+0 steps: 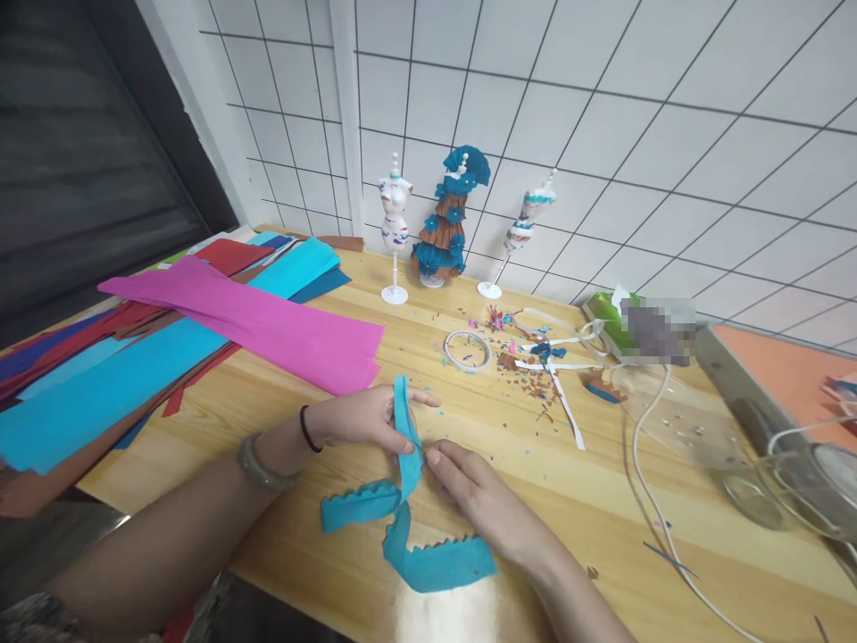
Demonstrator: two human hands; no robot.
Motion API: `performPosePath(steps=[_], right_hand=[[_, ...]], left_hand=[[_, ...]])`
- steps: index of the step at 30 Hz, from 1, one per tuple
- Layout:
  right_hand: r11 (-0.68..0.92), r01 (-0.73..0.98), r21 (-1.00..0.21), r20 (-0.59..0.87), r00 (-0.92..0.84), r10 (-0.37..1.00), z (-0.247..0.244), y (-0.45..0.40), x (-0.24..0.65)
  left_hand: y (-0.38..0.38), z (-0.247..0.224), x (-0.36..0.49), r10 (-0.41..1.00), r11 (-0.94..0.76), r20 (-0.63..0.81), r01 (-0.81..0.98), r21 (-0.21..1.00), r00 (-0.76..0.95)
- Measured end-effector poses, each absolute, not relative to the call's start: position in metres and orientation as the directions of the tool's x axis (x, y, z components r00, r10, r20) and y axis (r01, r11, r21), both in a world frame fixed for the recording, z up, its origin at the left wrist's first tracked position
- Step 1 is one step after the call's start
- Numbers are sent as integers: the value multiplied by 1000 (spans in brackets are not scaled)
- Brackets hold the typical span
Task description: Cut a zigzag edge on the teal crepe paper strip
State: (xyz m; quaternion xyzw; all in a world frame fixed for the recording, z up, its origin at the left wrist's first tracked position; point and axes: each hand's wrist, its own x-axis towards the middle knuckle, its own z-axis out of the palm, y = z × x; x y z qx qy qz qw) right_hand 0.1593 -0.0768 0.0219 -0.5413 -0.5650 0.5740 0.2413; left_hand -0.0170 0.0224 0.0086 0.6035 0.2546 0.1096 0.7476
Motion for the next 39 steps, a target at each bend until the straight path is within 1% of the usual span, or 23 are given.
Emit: performPosePath(steps=[3, 5, 8, 10, 13, 17, 20, 23, 28, 30, 39], right_hand=[[-247, 349, -904, -359, -308, 881, 22, -77, 158], [-245, 355, -902, -365, -327, 872, 23, -77, 157], [-263, 356, -897, -385, -335, 860, 22, -77, 158], [-277, 357, -892, -387, -288, 876, 21, -76, 159], [-266, 344, -900, -357, -233, 905, 20, -74, 162], [-287, 286, -914, -366, -280, 888, 19, -72, 164], [-324, 233, -917, -385, -302, 872, 17, -72, 164], [-361, 206, -910, -410, -302, 861, 14, -73, 164], [-342, 211, -916, -392, -284, 875, 13, -73, 165], [-346, 210, -914, -395, -283, 874, 13, -73, 164], [-328, 223, -918, -387, -318, 865, 13, -74, 163]], left_hand=[[22, 4, -18, 397, 312, -308, 188, 931, 864], [22, 2, -18, 368, 320, -330, 215, 923, 869], [22, 3, -18, 360, 296, -340, 239, 925, 869], [21, 5, -17, 361, 282, -344, 250, 926, 867], [20, 8, -15, 421, 271, -313, 211, 939, 851], [19, 10, -11, 549, 230, -207, 91, 969, 810], [18, 11, -9, 586, 199, -170, 62, 978, 792], [18, 10, -11, 549, 199, -157, 53, 979, 821], [20, 5, -16, 384, 241, -136, 42, 969, 913], [20, 5, -16, 357, 243, -146, 59, 968, 923], [22, 2, -14, 454, 283, -157, 25, 959, 877]])
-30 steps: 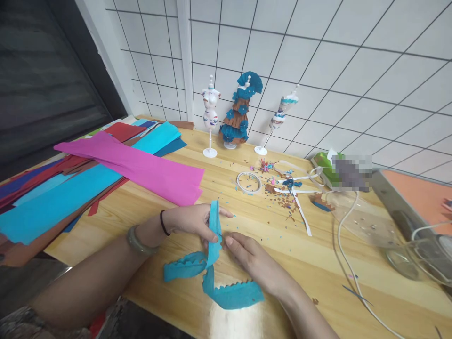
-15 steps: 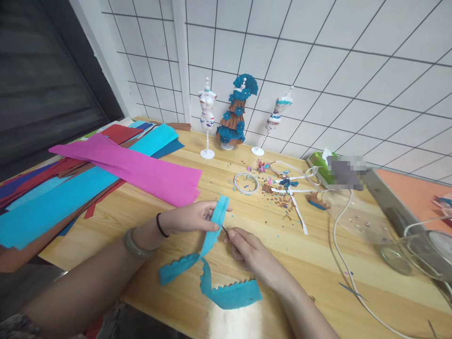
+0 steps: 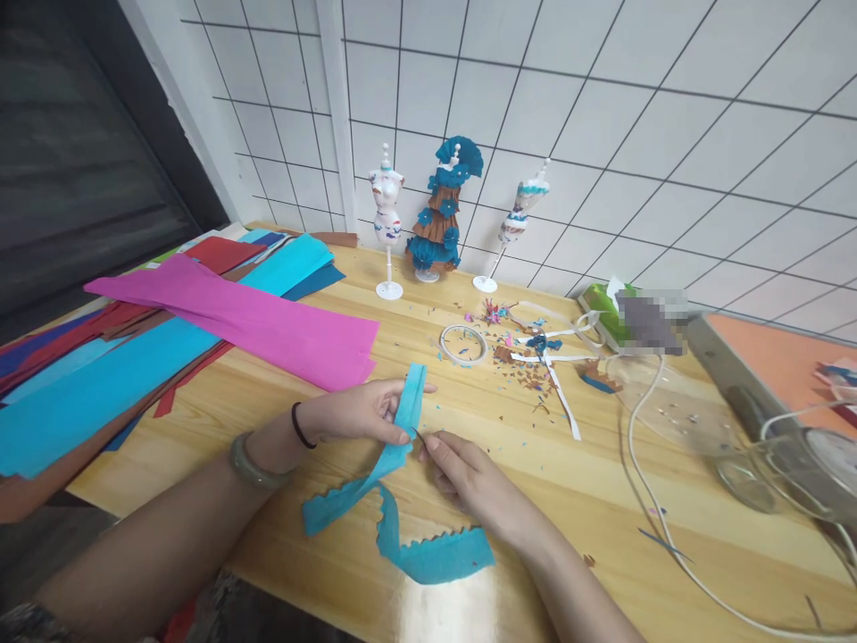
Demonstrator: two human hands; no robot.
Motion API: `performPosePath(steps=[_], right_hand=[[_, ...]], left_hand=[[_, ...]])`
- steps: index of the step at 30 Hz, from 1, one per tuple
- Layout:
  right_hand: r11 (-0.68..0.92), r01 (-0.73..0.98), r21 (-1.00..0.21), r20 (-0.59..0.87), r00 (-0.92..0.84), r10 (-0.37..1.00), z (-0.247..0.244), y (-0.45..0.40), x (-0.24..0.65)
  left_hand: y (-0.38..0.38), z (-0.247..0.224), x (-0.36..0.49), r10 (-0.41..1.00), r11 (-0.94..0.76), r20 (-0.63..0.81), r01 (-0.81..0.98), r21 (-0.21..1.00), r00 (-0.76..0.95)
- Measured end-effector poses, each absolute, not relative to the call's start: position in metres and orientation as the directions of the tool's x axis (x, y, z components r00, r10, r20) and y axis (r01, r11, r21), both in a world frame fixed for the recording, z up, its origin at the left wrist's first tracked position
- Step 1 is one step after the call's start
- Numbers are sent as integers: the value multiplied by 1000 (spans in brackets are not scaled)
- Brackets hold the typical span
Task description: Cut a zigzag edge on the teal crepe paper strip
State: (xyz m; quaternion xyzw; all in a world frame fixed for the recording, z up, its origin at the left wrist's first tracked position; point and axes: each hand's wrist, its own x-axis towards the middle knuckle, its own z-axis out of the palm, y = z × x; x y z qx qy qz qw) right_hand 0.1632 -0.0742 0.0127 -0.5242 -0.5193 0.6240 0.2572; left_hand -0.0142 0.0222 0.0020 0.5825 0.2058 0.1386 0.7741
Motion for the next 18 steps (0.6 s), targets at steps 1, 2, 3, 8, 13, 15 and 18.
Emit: performPosePath(steps=[1, 2, 3, 8, 13, 15, 18], right_hand=[[-325, 223, -919, -384, -321, 866, 13, -74, 163], [-323, 224, -919, -383, -321, 866, 13, -74, 163], [-320, 228, -920, -381, -319, 868, 14, -74, 162], [-264, 258, -929, -341, -323, 883, 16, -74, 160], [-284, 252, -925, -358, -334, 872, 16, -75, 157], [-286, 256, -924, -362, -335, 870, 17, -75, 157], [-287, 270, -919, -368, -330, 869, 17, -76, 157]], left_hand=[[22, 1, -14, 457, 290, -159, 23, 957, 875], [23, 1, -14, 458, 300, -166, 24, 954, 873], [23, 1, -14, 457, 311, -174, 27, 950, 872], [21, 9, -13, 427, 376, -214, 42, 925, 879], [20, 12, -12, 430, 369, -231, 63, 927, 873], [20, 12, -12, 425, 359, -238, 78, 930, 873], [20, 11, -13, 426, 346, -234, 82, 935, 874]])
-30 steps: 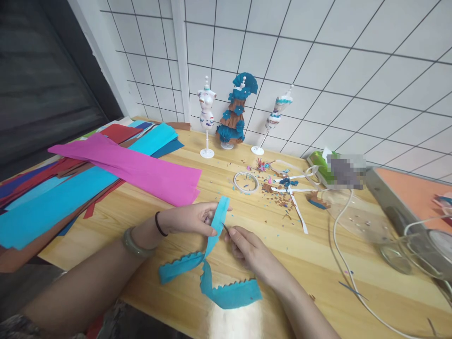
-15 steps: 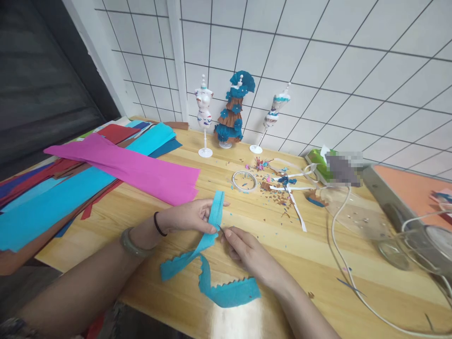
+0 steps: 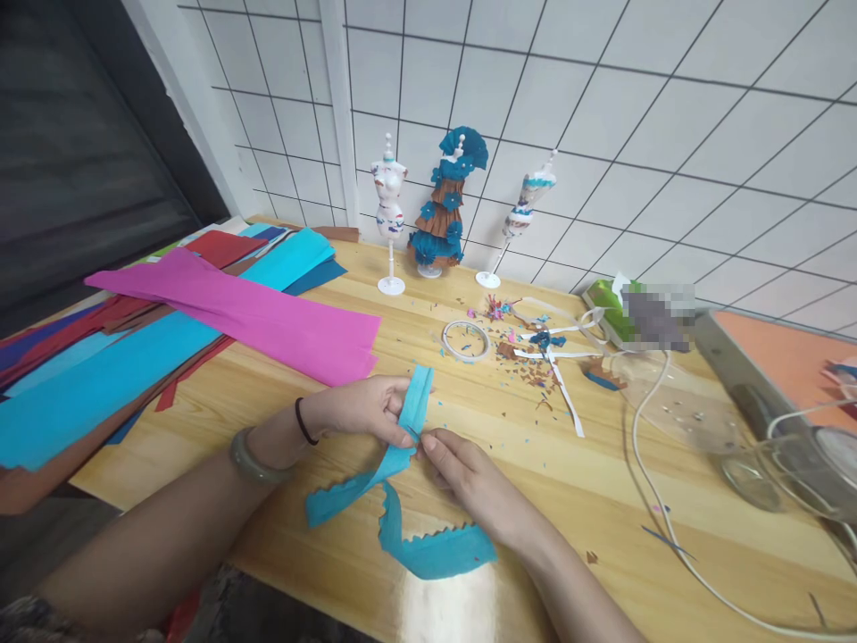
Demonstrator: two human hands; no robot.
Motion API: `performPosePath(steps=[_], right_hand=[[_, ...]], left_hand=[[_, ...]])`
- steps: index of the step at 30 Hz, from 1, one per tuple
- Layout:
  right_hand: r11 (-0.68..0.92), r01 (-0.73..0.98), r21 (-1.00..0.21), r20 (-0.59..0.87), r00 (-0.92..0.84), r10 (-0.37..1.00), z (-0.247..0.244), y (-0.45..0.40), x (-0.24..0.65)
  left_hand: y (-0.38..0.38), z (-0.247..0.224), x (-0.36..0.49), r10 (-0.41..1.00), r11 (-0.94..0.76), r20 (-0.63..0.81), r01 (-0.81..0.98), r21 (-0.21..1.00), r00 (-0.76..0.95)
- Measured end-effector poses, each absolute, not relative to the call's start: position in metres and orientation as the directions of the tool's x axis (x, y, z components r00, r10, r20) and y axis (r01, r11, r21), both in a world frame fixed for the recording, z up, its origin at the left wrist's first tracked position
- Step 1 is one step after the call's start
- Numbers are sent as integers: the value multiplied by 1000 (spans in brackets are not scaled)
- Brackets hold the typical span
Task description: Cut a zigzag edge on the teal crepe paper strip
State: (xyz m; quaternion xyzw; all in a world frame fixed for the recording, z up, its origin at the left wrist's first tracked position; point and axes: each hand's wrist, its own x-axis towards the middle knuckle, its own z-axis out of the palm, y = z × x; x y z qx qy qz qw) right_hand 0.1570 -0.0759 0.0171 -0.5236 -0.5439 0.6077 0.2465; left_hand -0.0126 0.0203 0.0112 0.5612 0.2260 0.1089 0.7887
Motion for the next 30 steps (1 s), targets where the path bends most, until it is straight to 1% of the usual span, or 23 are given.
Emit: performPosePath(steps=[3, 9, 17, 26, 30], right_hand=[[-266, 311, -912, -366, -326, 872, 17, -76, 157], [-170, 407, -898, -308, -304, 902, 21, -74, 153], [-171, 429, -887, -316, -295, 902, 22, -75, 152], [-153, 449, -881, -302, -282, 910, 22, -73, 152], [-118, 454, -883, -267, -280, 922, 20, -74, 154]], left_hand=[[21, 11, -13, 428, 339, -218, 68, 938, 877], [22, 6, -13, 419, 340, -217, 69, 938, 881], [22, 4, -13, 397, 341, -220, 79, 937, 891], [22, 6, -13, 418, 329, -248, 109, 938, 874], [21, 8, -14, 419, 349, -266, 116, 930, 868]])
